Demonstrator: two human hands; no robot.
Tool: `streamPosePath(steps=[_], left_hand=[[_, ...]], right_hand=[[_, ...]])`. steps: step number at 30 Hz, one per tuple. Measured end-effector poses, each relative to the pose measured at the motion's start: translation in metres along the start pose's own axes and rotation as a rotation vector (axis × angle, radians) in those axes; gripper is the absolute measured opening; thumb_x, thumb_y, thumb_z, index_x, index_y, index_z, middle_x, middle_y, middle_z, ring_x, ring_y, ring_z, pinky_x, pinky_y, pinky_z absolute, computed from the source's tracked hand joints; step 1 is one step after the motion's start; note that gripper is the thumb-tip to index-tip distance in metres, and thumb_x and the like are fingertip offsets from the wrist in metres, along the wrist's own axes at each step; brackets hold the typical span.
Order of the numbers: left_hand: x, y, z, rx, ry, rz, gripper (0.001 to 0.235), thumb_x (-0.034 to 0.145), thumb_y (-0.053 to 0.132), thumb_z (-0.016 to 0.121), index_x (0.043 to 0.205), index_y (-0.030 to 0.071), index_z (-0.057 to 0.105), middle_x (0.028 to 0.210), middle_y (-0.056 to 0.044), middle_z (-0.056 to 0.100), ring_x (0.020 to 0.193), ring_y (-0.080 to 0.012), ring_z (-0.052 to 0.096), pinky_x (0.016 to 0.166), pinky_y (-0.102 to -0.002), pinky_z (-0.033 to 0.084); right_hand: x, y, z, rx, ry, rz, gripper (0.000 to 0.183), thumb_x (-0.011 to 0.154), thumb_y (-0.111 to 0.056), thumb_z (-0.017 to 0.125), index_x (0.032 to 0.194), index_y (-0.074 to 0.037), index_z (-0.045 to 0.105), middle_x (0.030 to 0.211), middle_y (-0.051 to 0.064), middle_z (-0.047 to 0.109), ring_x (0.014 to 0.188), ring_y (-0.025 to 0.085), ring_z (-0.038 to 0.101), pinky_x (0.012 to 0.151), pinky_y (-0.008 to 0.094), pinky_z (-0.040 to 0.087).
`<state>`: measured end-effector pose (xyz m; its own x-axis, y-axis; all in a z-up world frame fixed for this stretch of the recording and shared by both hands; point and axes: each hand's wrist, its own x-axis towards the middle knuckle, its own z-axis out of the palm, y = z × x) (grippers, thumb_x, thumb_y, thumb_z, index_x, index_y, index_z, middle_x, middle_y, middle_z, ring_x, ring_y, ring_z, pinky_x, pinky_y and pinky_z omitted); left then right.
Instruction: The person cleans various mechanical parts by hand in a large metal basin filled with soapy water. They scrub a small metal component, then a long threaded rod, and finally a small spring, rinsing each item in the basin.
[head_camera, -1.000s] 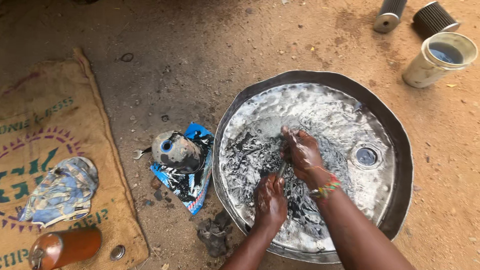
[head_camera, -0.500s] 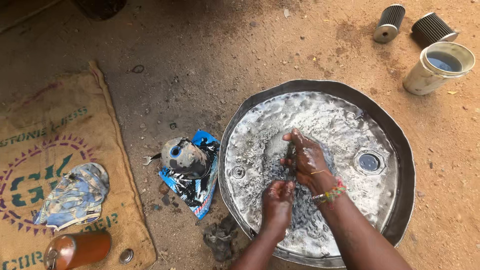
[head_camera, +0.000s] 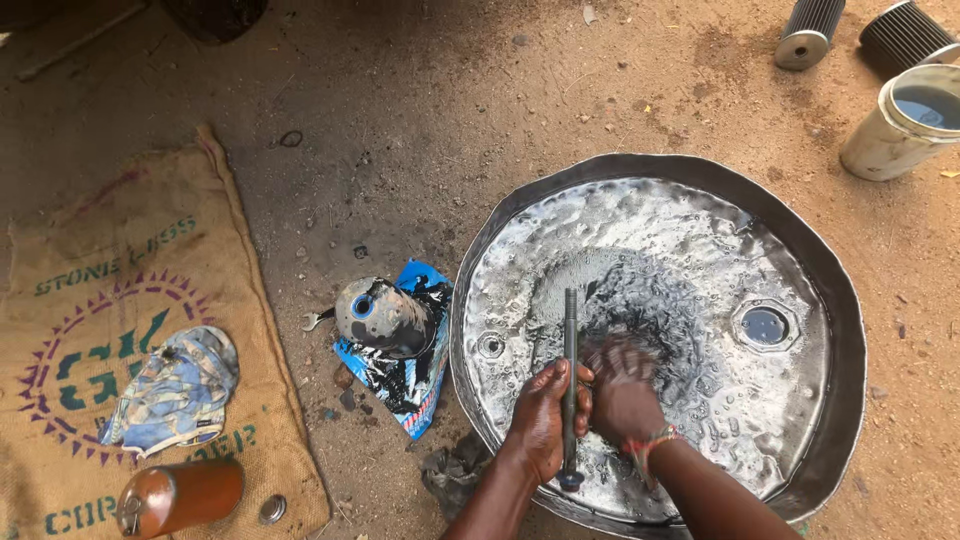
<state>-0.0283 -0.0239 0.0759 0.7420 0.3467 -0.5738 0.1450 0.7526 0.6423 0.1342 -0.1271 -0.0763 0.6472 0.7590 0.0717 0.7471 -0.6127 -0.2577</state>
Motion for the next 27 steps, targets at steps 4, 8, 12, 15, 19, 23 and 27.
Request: streamPosePath(steps=[4,8,12,15,19,23,27], left_hand=[[0.015,-0.007,0.001,0.224,0.152,0.099,0.022,0.105,0.027,0.054,0.106,0.01,0.068,0.078,-0.001,0.064,0.058,-0.0096,0.053,0.051,-0.025,0.045],[0.024,-0.012,0.001,0.293,0.321,0.192,0.014,0.1,0.02,0.064,0.108,0.011,0.07,0.082,0.0,0.065,0.059,-0.0077,0.052,0.05,-0.024,0.044],[0.024,-0.029,0.006,0.857,0.427,0.458,0.015,0.104,0.019,0.056,0.099,0.01,0.067,0.076,-0.001,0.062,0.055,-0.0089,0.05,0.045,-0.026,0.04],[0.014,-0.032,0.011,0.674,0.346,0.377,0.023,0.108,0.017,0.048,0.096,0.012,0.066,0.068,0.0,0.056,0.054,-0.0107,0.044,0.046,-0.026,0.032],[-0.002,-0.023,-0.003,-0.087,-0.008,-0.256,0.033,0.108,0.031,0.04,0.1,0.012,0.065,0.061,0.005,0.045,0.045,-0.0079,0.036,0.041,-0.025,0.032],[0.007,-0.034,-0.017,-0.323,-0.204,-0.321,0.048,0.112,0.049,0.04,0.098,0.009,0.062,0.057,0.008,0.037,0.042,-0.0059,0.03,0.04,-0.024,0.028],[0.003,-0.036,-0.019,-0.318,-0.197,-0.294,0.052,0.111,0.052,0.038,0.101,0.007,0.062,0.058,0.006,0.038,0.043,-0.007,0.032,0.039,-0.025,0.029]], right_hand=[[0.004,0.012,-0.013,0.332,-0.241,0.384,0.028,0.099,-0.027,0.059,0.114,-0.004,0.065,0.104,0.012,0.066,0.086,0.02,0.063,0.076,0.032,0.056],[0.045,0.01,-0.078,1.507,-0.202,0.738,0.025,0.105,-0.029,0.064,0.112,-0.005,0.064,0.09,0.004,0.059,0.076,0.015,0.056,0.068,0.029,0.052],[0.059,-0.051,-0.112,1.826,-0.21,0.411,0.025,0.103,-0.034,0.067,0.11,-0.014,0.055,0.084,-0.005,0.058,0.073,0.009,0.056,0.065,0.026,0.051],[0.054,-0.084,-0.12,1.525,-0.067,0.627,0.034,0.09,-0.044,0.068,0.104,-0.023,0.045,0.085,-0.005,0.063,0.073,0.009,0.062,0.063,0.028,0.053],[0.059,-0.088,-0.123,1.727,-0.188,0.882,0.053,0.092,-0.062,0.064,0.085,-0.01,0.057,0.065,0.004,0.054,0.049,0.016,0.049,0.041,0.034,0.043],[0.061,-0.076,-0.104,1.576,-0.167,0.669,0.053,0.093,-0.062,0.058,0.088,-0.009,0.059,0.068,0.005,0.056,0.051,0.018,0.051,0.045,0.035,0.045],[0.066,-0.052,-0.059,1.06,0.024,0.475,0.045,0.094,-0.053,0.058,0.098,-0.008,0.061,0.079,0.008,0.06,0.062,0.022,0.057,0.055,0.037,0.05]])
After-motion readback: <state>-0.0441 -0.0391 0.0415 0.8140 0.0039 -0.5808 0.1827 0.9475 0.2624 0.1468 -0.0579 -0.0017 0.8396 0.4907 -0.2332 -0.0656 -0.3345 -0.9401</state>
